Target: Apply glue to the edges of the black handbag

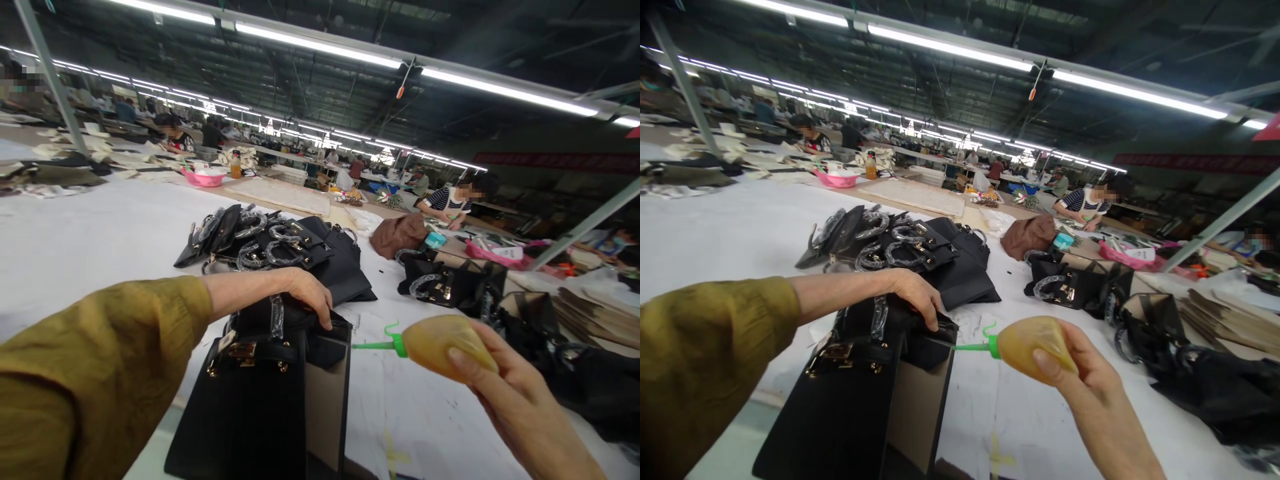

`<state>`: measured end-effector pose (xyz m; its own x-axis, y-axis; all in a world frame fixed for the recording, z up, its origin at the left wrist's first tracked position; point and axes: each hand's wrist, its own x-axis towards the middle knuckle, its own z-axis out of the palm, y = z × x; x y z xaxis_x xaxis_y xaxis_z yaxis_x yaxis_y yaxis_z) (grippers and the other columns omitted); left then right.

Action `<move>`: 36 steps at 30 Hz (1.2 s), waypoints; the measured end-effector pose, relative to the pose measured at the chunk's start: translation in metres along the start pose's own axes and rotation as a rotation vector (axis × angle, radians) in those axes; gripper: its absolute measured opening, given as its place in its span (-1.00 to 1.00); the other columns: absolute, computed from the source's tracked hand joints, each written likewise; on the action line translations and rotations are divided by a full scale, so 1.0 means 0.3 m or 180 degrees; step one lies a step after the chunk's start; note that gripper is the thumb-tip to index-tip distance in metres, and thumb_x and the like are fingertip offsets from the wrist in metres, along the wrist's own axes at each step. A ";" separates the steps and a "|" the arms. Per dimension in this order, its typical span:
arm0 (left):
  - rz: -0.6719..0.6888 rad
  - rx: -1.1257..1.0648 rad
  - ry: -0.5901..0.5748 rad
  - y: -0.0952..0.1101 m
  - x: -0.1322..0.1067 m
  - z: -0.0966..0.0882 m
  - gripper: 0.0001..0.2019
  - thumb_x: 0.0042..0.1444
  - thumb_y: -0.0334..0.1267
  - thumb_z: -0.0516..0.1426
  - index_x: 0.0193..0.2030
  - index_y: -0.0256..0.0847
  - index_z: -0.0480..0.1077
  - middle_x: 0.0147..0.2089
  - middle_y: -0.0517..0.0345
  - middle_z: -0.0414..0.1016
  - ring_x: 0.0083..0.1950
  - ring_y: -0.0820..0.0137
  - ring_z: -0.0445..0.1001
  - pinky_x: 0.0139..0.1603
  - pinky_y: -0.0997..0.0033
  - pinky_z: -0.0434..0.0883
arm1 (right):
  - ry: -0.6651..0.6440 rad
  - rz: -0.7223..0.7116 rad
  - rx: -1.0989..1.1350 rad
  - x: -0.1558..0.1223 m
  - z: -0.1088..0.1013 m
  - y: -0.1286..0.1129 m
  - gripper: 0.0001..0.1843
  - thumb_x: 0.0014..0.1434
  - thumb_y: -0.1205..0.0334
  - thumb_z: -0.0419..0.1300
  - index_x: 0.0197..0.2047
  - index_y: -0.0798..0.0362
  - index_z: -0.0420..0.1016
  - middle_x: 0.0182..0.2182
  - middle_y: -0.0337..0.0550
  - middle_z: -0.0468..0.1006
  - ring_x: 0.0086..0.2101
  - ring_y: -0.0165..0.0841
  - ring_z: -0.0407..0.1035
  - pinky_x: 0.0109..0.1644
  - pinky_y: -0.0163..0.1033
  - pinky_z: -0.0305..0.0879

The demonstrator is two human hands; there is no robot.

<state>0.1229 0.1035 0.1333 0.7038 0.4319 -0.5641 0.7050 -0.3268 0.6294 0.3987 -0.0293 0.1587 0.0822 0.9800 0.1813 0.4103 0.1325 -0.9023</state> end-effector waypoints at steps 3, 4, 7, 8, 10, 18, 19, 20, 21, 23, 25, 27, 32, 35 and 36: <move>0.0018 0.0015 -0.0013 -0.003 0.005 0.001 -0.67 -0.17 0.05 0.21 -0.46 -0.21 0.45 -0.63 0.30 0.22 -0.58 0.48 0.17 -0.57 0.44 0.14 | 0.0127 -0.0051 -0.0072 -0.008 0.012 0.008 -0.51 -0.05 -0.07 0.29 -0.08 -0.03 0.42 -0.21 -0.14 0.56 -0.18 -0.08 0.42 -0.14 -0.15 0.38; 0.0037 0.0014 -0.0038 -0.004 0.007 0.001 -0.67 -0.17 0.06 0.21 -0.46 -0.20 0.45 -0.63 0.30 0.22 -0.58 0.48 0.17 -0.57 0.44 0.14 | 0.0187 -0.0082 -0.0072 -0.008 0.016 0.013 -0.51 -0.05 -0.07 0.29 -0.08 -0.03 0.41 -0.21 -0.15 0.55 -0.18 -0.09 0.41 -0.14 -0.18 0.38; 0.0077 0.0034 -0.0125 -0.001 0.010 0.003 -0.67 -0.15 0.06 0.20 -0.46 -0.20 0.42 -0.63 0.31 0.21 -0.58 0.47 0.17 -0.57 0.43 0.15 | 0.0234 -0.0126 0.0014 -0.005 0.033 0.028 -0.50 -0.03 -0.06 0.28 -0.05 -0.02 0.39 -0.19 -0.15 0.54 -0.18 -0.12 0.40 -0.13 -0.21 0.36; 0.0076 0.0047 -0.0137 0.000 0.010 0.003 -0.67 -0.15 0.06 0.20 -0.47 -0.21 0.41 -0.64 0.31 0.20 -0.59 0.47 0.16 -0.57 0.43 0.14 | 0.0238 -0.0138 0.0050 -0.003 0.040 0.032 -0.50 -0.02 -0.05 0.28 -0.04 -0.02 0.38 -0.18 -0.15 0.54 -0.17 -0.12 0.40 -0.13 -0.21 0.35; 0.0076 0.0065 -0.0144 0.002 0.011 0.002 -0.67 -0.15 0.05 0.20 -0.49 -0.21 0.40 -0.65 0.31 0.20 -0.59 0.47 0.16 -0.58 0.43 0.13 | 0.0270 -0.0169 0.0099 0.000 0.051 0.038 -0.52 -0.01 -0.03 0.27 -0.04 -0.02 0.39 -0.16 -0.17 0.54 -0.16 -0.14 0.39 -0.13 -0.23 0.35; 0.0099 0.0072 -0.0198 -0.008 0.014 0.002 -0.64 -0.14 0.08 0.19 -0.46 -0.22 0.44 -0.65 0.27 0.25 -0.59 0.46 0.19 -0.56 0.42 0.18 | 0.0337 -0.0216 0.0072 0.011 0.056 0.057 -0.52 0.00 -0.02 0.27 -0.03 -0.04 0.36 -0.20 -0.18 0.52 -0.15 -0.13 0.38 -0.15 -0.23 0.34; 0.0091 0.0082 -0.0195 -0.010 0.015 0.003 -0.64 -0.13 0.08 0.19 -0.45 -0.23 0.44 -0.64 0.27 0.26 -0.59 0.45 0.20 -0.55 0.42 0.19 | 0.0323 -0.0206 0.0073 0.010 0.056 0.060 -0.52 0.00 -0.02 0.27 -0.02 -0.05 0.36 -0.20 -0.19 0.52 -0.15 -0.14 0.37 -0.15 -0.23 0.33; 0.0083 0.0085 -0.0186 -0.012 0.017 0.003 -0.63 -0.13 0.08 0.19 -0.45 -0.23 0.44 -0.63 0.26 0.27 -0.59 0.45 0.21 -0.55 0.42 0.20 | 0.0312 -0.0202 0.0080 0.009 0.055 0.064 -0.52 0.01 -0.02 0.26 -0.02 -0.05 0.35 -0.19 -0.19 0.51 -0.15 -0.14 0.37 -0.15 -0.24 0.33; 0.0073 0.0081 -0.0182 -0.013 0.018 0.003 -0.64 -0.14 0.08 0.19 -0.44 -0.24 0.45 -0.62 0.25 0.29 -0.58 0.44 0.23 -0.55 0.42 0.21 | 0.0298 -0.0199 0.0089 0.007 0.056 0.068 -0.52 0.01 -0.03 0.26 -0.02 -0.06 0.35 -0.18 -0.19 0.50 -0.15 -0.15 0.36 -0.15 -0.24 0.33; 0.0065 0.0057 -0.0189 -0.015 0.021 0.003 -0.64 -0.14 0.07 0.19 -0.43 -0.24 0.46 -0.60 0.24 0.33 -0.56 0.43 0.25 -0.53 0.43 0.24 | 0.0247 -0.0172 0.0076 0.001 0.057 0.075 -0.53 0.01 -0.03 0.26 -0.03 -0.06 0.35 -0.18 -0.19 0.50 -0.14 -0.14 0.35 -0.15 -0.24 0.33; 0.0065 0.0021 -0.0200 -0.015 0.023 0.003 -0.65 -0.14 0.06 0.20 -0.42 -0.24 0.47 -0.58 0.23 0.36 -0.55 0.42 0.27 -0.52 0.43 0.26 | 0.0229 -0.0128 0.0029 -0.006 0.059 0.080 -0.53 0.00 -0.05 0.27 -0.04 -0.07 0.35 -0.18 -0.20 0.50 -0.13 -0.15 0.35 -0.15 -0.25 0.33; 0.0061 -0.0033 -0.0207 -0.014 0.023 0.003 -0.66 -0.14 0.04 0.20 -0.42 -0.24 0.47 -0.57 0.24 0.37 -0.54 0.42 0.28 -0.51 0.43 0.26 | 0.0241 -0.0066 -0.0016 -0.011 0.060 0.080 -0.51 -0.03 -0.07 0.28 -0.05 -0.06 0.35 -0.18 -0.20 0.50 -0.14 -0.14 0.35 -0.14 -0.24 0.33; 0.0071 0.0013 -0.0187 -0.010 0.021 0.003 -0.67 -0.15 0.03 0.19 -0.45 -0.24 0.45 -0.62 0.27 0.30 -0.58 0.47 0.21 -0.56 0.45 0.19 | 0.0337 -0.0057 -0.0053 -0.011 0.063 0.059 -0.50 -0.05 -0.08 0.28 -0.07 -0.07 0.34 -0.19 -0.19 0.49 -0.14 -0.12 0.36 -0.17 -0.22 0.33; 0.0079 -0.0026 -0.0210 -0.005 0.019 0.004 -0.67 -0.14 0.03 0.18 -0.43 -0.24 0.45 -0.59 0.26 0.33 -0.55 0.45 0.24 -0.54 0.44 0.20 | 0.0348 -0.0079 0.0002 -0.007 0.066 0.052 -0.51 -0.03 -0.06 0.27 -0.05 -0.09 0.33 -0.24 -0.21 0.49 -0.14 -0.12 0.35 -0.18 -0.23 0.33; 0.0066 -0.0035 -0.0216 -0.002 0.017 0.003 -0.67 -0.15 0.03 0.18 -0.43 -0.24 0.45 -0.58 0.26 0.34 -0.54 0.44 0.26 -0.52 0.44 0.21 | 0.0339 -0.0076 0.0006 -0.007 0.067 0.053 -0.51 -0.03 -0.05 0.27 -0.05 -0.09 0.33 -0.25 -0.21 0.49 -0.14 -0.12 0.35 -0.18 -0.23 0.33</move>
<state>0.1263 0.1050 0.1295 0.7229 0.3669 -0.5855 0.6894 -0.3256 0.6471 0.3869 -0.0262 0.1360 0.1685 0.9553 0.2430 0.4116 0.1559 -0.8980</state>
